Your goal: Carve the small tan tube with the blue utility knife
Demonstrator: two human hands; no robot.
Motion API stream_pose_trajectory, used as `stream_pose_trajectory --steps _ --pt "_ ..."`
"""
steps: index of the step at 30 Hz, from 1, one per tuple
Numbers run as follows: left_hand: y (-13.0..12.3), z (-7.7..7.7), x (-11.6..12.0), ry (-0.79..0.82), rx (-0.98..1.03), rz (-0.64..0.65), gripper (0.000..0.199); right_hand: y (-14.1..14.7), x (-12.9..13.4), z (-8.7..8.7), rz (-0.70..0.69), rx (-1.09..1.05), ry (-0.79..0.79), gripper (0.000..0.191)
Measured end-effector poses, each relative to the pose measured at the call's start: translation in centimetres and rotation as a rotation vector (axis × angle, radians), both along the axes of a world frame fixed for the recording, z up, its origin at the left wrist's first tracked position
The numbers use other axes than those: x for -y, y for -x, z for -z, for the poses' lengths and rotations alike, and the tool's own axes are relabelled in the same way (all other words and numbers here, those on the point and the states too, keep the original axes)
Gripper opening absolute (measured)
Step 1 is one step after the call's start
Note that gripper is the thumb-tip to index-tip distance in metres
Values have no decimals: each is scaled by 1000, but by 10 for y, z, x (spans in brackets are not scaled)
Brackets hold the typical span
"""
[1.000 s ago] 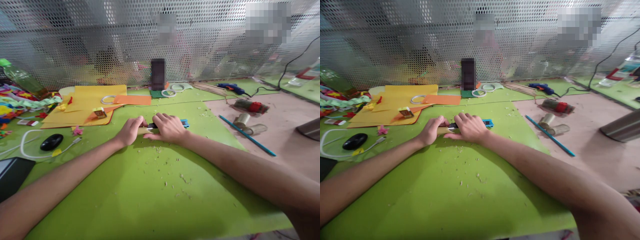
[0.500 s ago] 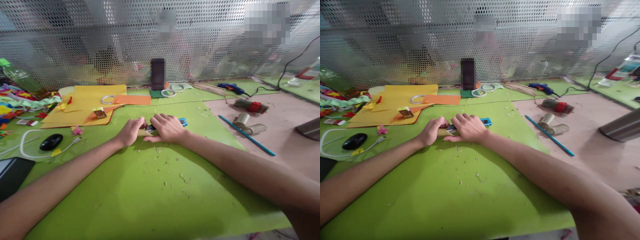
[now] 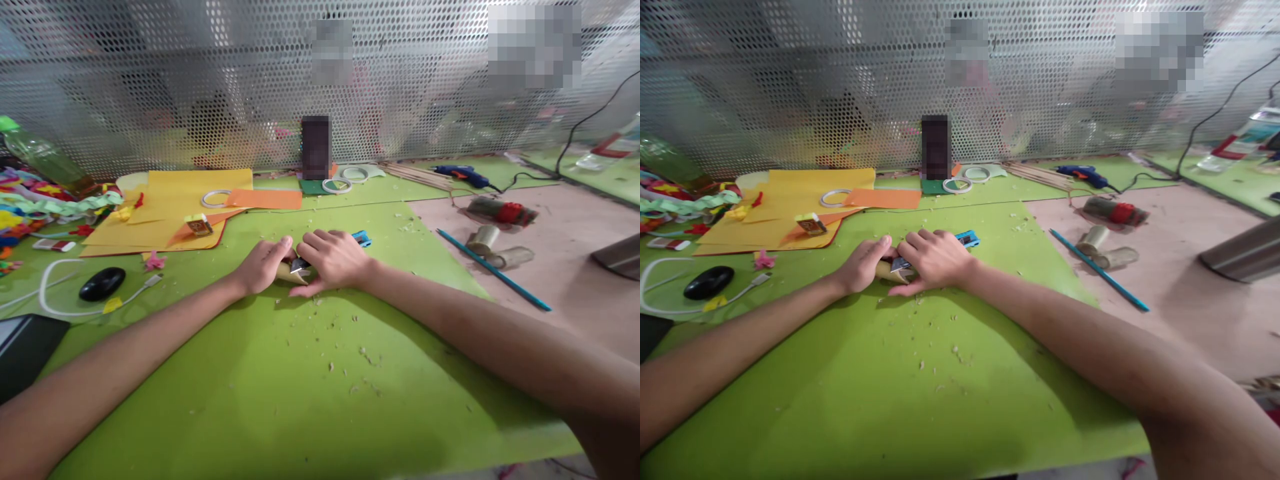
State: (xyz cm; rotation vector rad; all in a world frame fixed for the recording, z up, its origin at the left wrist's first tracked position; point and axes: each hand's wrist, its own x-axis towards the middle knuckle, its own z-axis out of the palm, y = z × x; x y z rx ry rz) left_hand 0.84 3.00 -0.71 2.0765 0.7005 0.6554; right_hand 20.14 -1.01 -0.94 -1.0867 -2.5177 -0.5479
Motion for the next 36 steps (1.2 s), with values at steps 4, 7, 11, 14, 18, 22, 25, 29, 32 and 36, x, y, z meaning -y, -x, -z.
stream_pose_trajectory --steps 4,7,11,14,18,22,25,29,32,36 --pt "0 -2 1 -2 -2 19 58 0 0 0 -13 12 -18 77" --pt "0 -3 1 2 9 32 56 0 1 1 -18 12 -15 77" --pt "0 -4 2 6 2 26 55 0 2 2 -5 3 -10 75" --pt "1 -3 2 4 0 23 56 0 2 2 2 -11 0 73" --pt "1 -2 0 1 7 11 56 0 2 2 19 -14 14 72" --pt "1 0 -1 22 19 -13 58 0 2 4 32 -15 16 69" --pt "1 1 -2 40 18 -28 58 0 2 4 53 -23 25 68" --pt "1 3 -5 38 59 -94 57 -1 1 3 147 -64 68 68" --pt "0 3 -6 -49 95 -207 51 0 1 1 260 -123 60 70" --pt "-2 1 -5 -102 50 -266 49 1 0 2 350 -157 33 68"
